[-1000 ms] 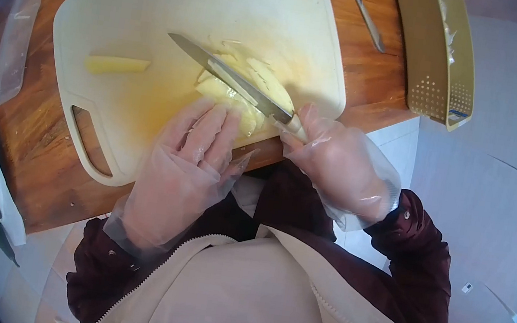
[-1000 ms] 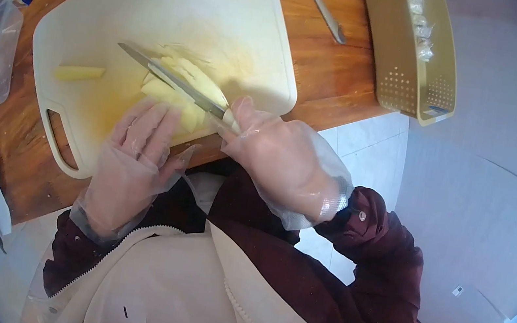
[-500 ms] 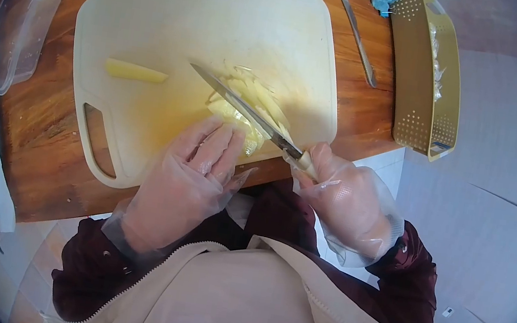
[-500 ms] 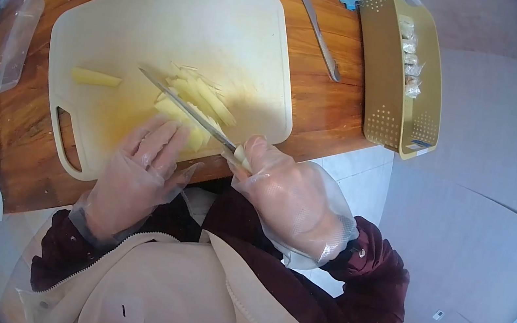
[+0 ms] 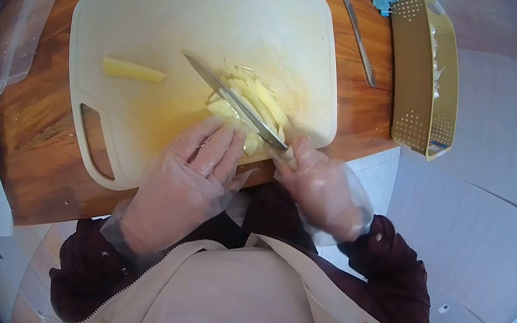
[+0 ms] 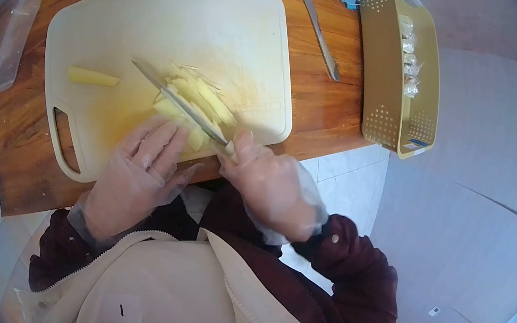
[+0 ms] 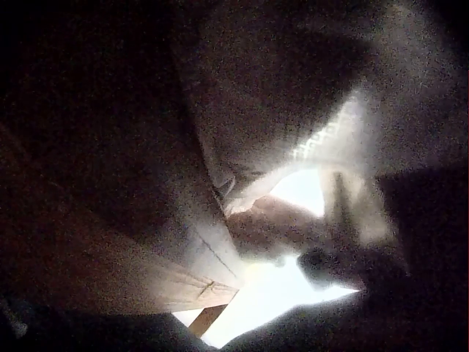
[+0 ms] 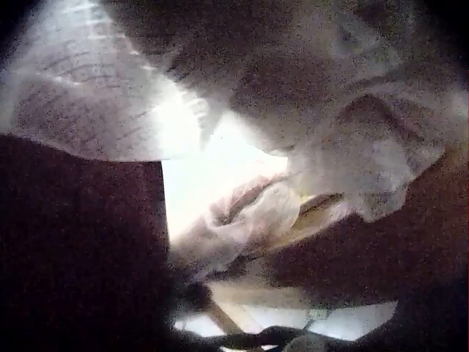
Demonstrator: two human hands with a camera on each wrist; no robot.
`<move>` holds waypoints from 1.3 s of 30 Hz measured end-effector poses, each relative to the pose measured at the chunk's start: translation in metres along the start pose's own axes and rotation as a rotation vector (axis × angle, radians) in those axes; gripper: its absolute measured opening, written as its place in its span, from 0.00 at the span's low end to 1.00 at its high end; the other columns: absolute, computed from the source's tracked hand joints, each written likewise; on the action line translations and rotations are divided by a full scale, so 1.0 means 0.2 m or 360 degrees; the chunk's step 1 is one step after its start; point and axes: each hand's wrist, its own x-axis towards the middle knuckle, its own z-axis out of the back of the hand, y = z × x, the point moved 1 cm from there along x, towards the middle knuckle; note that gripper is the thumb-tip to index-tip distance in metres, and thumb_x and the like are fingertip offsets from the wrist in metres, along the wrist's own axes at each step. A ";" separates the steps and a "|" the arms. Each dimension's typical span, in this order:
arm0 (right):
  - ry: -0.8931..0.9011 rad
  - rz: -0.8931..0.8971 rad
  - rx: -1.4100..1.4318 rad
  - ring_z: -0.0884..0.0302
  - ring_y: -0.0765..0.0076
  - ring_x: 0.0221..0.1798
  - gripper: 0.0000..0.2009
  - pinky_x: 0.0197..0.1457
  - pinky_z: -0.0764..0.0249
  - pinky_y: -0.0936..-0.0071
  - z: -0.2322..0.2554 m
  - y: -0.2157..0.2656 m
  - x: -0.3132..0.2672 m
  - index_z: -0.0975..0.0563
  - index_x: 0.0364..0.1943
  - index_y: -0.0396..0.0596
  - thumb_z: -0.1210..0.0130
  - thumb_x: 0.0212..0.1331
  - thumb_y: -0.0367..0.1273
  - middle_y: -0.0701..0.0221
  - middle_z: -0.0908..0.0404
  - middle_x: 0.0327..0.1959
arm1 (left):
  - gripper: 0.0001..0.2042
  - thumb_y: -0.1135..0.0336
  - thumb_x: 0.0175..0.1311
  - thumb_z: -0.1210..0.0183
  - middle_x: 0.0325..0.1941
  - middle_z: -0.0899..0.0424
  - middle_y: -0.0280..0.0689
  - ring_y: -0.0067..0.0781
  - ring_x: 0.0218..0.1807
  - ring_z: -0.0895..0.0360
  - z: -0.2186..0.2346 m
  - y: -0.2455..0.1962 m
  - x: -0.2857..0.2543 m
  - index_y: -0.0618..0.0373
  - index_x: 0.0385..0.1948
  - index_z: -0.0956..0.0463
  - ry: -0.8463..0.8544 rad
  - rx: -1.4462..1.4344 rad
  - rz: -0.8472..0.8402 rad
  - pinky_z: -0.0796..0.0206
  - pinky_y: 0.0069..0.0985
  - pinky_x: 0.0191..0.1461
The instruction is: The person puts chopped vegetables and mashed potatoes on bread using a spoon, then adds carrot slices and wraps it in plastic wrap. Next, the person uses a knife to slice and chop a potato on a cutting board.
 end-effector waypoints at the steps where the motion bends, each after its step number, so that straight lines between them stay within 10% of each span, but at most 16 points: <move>1: -0.0042 0.0120 -0.0020 0.16 0.44 0.32 0.11 0.34 0.20 0.54 0.00 -0.02 0.01 0.26 0.44 0.45 0.38 0.69 0.35 0.56 0.17 0.29 | 0.36 0.69 0.52 0.23 0.62 0.23 0.46 0.54 0.65 0.25 -0.01 0.00 0.00 0.65 0.65 0.27 -0.0035 0.0005 -0.0009 0.25 0.42 0.67; 39: -0.0023 0.0027 0.0374 0.16 0.46 0.29 0.12 0.30 0.21 0.55 0.11 0.00 0.00 0.25 0.42 0.43 0.37 0.68 0.36 0.57 0.19 0.26 | 0.33 0.70 0.50 0.23 0.62 0.23 0.47 0.54 0.65 0.23 -0.03 0.01 -0.03 0.64 0.61 0.24 -0.0103 -0.0001 0.0037 0.24 0.44 0.67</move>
